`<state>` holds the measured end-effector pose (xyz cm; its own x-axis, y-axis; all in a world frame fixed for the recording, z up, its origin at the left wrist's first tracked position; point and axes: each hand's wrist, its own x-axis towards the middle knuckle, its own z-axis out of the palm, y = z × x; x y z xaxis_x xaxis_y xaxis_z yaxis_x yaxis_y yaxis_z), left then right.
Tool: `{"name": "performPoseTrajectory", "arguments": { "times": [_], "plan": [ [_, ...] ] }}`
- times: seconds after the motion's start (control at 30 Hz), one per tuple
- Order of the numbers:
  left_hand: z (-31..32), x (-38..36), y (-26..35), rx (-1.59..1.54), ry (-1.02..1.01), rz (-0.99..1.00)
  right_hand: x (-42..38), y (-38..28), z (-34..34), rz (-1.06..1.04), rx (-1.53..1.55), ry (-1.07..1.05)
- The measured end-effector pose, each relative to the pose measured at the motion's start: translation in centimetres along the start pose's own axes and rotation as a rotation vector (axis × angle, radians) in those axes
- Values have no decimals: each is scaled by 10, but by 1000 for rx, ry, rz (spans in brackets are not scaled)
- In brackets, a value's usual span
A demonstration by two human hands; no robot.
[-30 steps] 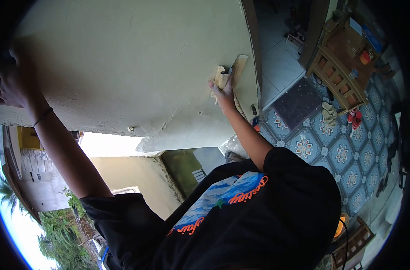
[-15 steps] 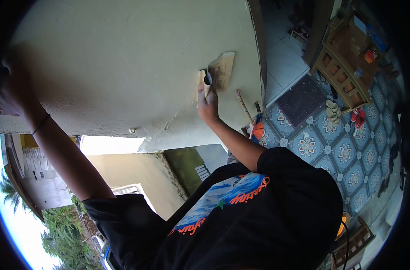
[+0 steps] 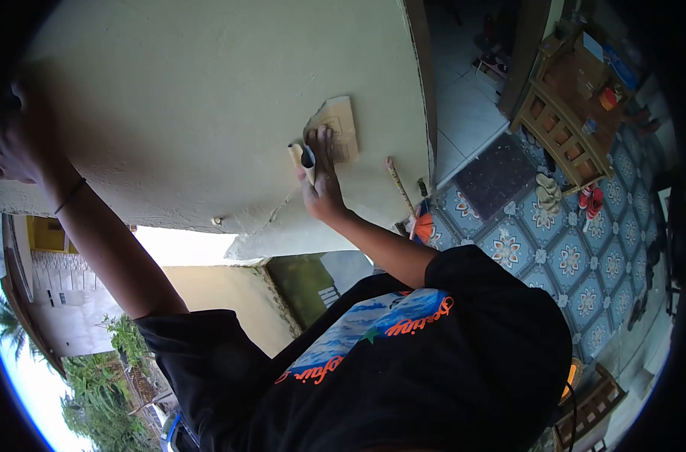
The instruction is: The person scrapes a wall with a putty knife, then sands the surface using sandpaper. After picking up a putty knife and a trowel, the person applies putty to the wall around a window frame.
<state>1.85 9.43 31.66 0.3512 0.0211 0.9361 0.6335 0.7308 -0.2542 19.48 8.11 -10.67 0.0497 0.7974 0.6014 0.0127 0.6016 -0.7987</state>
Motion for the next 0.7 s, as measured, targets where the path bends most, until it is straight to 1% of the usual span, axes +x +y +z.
{"name": "performPoseTrajectory", "arguments": {
  "times": [0.03, 0.07, 0.1, 0.13, 0.2, 0.23, 0.27, 0.33, 0.37, 0.4, 0.43, 0.47, 0.5, 0.57, 0.6, 0.63, 0.67, 0.7],
  "plan": [
    [-1, 1, 1, 43, 17, 37, -13, 4, 0, 1, -1, 4],
    [-2, 0, 1, 42, 20, 35, -29, 21, -1, 69, -49, 0],
    [-9, 0, 5, -50, 54, 35, -40, 42, -1, 130, -93, -1],
    [-14, 1, 8, -141, 91, 38, -35, 74, -2, 321, 36, 143],
    [-20, 1, 12, -159, 98, 29, 18, 97, -31, 658, 327, 363],
    [-20, 0, 13, -189, 97, 22, 42, 109, -39, 716, 237, 476],
    [-15, 0, 11, -190, 92, 23, 48, 96, -41, 720, 234, 476],
    [-4, 1, 6, -112, 167, 36, 72, 59, -38, 682, 265, 450],
    [-6, 2, 7, -114, 166, 24, 70, 38, -30, 377, 55, 407],
    [-11, 2, 9, -78, 42, -17, 54, 16, -21, 76, -152, 353],
    [-15, 1, 9, -41, -86, -54, 31, 5, -13, 23, -150, 165],
    [-15, 0, 9, -41, -98, -55, 11, 4, -8, -27, -145, -24],
    [-12, 1, 7, -82, -64, -26, -5, 16, -8, -21, -148, -34],
    [-3, 3, 4, -104, -19, -5, -31, 52, -6, 129, -150, 40],
    [4, 3, 3, 88, -22, 30, -24, 76, -7, 404, 23, 246],
    [2, 1, 2, 285, -34, 68, -1, 97, -24, 646, 166, 325],
    [0, -3, 5, 159, 9, 32, 30, 119, -35, 665, 232, 518],
    [-13, -5, 12, 182, 2, 29, 59, 100, -48, 662, 252, 534]
  ]
}}
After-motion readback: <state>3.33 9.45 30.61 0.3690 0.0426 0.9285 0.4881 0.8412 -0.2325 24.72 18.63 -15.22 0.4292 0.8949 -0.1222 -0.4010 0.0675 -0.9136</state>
